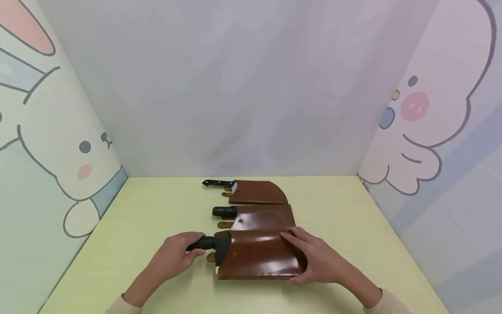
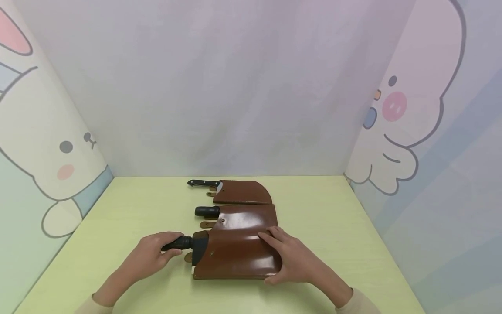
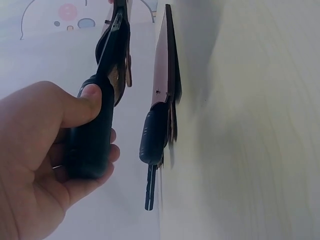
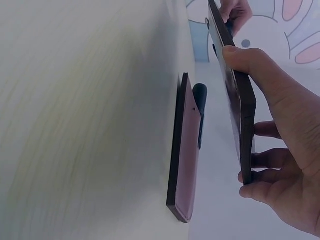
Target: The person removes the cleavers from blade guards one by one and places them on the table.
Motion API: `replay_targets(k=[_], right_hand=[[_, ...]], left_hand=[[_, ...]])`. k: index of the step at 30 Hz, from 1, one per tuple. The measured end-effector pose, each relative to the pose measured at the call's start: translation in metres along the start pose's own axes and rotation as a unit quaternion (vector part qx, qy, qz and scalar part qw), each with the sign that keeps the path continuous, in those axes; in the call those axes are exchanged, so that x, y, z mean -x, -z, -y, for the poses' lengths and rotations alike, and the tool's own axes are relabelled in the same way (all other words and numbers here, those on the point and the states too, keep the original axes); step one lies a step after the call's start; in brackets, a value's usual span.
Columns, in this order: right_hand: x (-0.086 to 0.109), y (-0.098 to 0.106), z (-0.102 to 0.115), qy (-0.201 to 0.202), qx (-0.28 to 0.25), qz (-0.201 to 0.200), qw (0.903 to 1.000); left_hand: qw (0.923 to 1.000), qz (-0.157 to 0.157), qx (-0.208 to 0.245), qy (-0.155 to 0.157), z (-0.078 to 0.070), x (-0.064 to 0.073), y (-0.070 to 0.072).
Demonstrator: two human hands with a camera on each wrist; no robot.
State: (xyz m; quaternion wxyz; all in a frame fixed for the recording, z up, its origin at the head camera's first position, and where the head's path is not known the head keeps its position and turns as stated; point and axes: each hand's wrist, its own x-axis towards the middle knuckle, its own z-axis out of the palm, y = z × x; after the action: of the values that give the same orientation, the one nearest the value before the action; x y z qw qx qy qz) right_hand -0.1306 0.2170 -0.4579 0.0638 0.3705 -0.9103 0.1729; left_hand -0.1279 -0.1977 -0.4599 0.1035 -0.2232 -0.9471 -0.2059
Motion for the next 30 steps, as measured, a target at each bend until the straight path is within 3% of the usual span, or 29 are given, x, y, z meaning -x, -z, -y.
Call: replay_targets(k=[10,18,30], right_hand=[[0.002,0.000,-0.003,0.001,-0.006,-0.003,1.0000],[0.002,0.002,-0.003,0.007,-0.013,-0.006,0.9999],[0.014,0.000,-0.015,-0.014,-0.015,-0.006,0.9998]], left_hand=[[0.9999,0.008,0.011,-0.003,0.001,0.003,0.002],[0.9999,-0.003,0.004,-0.013,0.004,0.005,0.004],[0.9998,-0.013,-0.016,-0.008,0.014,0.011,0.011]])
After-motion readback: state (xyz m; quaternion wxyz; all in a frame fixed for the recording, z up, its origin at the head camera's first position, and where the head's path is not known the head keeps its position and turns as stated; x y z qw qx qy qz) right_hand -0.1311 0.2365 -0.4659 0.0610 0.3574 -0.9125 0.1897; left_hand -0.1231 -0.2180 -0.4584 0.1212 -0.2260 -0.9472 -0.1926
